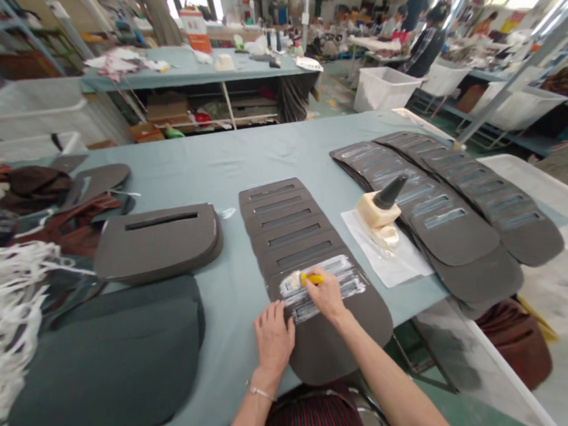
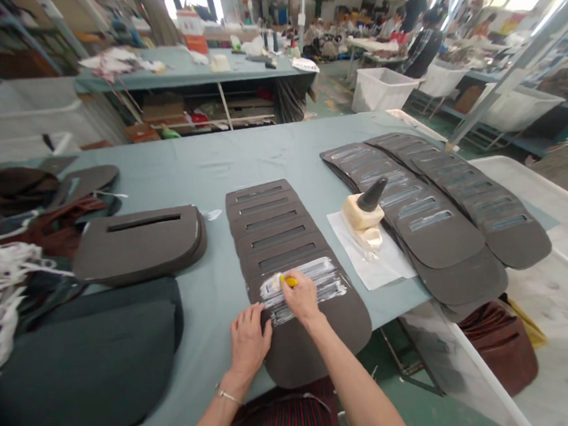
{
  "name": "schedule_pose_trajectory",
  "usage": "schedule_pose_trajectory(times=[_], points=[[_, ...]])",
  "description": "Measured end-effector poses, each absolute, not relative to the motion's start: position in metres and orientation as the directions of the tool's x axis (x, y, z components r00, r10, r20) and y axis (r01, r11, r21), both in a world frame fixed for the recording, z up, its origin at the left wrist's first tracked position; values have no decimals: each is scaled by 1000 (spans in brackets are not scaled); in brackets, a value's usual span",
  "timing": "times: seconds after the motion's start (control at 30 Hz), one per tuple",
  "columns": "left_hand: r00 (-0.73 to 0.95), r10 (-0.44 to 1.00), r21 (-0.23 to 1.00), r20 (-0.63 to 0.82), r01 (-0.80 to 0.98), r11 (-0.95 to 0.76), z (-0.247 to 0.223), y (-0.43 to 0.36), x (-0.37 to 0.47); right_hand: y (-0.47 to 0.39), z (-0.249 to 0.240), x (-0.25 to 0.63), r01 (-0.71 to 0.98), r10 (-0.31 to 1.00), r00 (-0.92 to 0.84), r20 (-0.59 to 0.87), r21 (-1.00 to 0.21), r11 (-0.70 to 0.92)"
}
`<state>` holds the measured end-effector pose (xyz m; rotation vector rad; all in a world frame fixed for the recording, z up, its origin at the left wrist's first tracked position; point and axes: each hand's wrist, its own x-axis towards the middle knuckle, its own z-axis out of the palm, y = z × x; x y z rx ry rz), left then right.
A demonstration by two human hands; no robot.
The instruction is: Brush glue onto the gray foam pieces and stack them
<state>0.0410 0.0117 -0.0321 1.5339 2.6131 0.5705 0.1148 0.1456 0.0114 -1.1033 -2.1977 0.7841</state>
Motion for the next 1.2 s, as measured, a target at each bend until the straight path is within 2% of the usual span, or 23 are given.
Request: schedule_pose_trajectory(times=[0.07,0.2,0.27,0.33,0.43,0.5,0.6,0.73,0.8,0.87,1.0,1.07,1.2], points=[[-508,850,348,143,829,437,-33,11,42,144,13,115,553,846,-467,259,-661,507],[-514,845,352,150,826,440,-35,11,42,153,8,136,441,746,-620,244,-677,588],[-512,845,352,153,827,438,-36,12,42,173,5,160,497,808,-557,189,-704,508],[-513,844,350,157,828,439,-37,12,42,199,4,190,596,898,-407,169,-696,401],[-519,840,348,158,826,444,-39,11,43,222,7,221,694,938,-238,251,-632,345],[-515,842,351,159,827,440,-40,11,44,223,8,228,678,918,-274,287,-619,396],[-516,843,372,155,821,434,-40,12,44,217,8,231,618,892,-369,260,-648,445],[-557,823,491,114,752,440,-39,11,37,207,13,229,671,932,-219,288,-649,358],[-592,798,581,113,691,430,-38,6,32,188,16,218,611,914,-309,264,-681,404],[-593,793,617,138,678,400,-38,-4,31,159,19,202,499,854,-473,216,-733,461],[-395,906,515,152,814,269,-40,-30,46,111,19,177,352,714,-679,169,-779,519],[-334,931,448,146,862,239,-42,-37,56,102,18,173,381,719,-674,167,-756,532],[-331,934,364,134,893,265,-44,-39,64,93,21,166,500,778,-595,201,-665,554]])
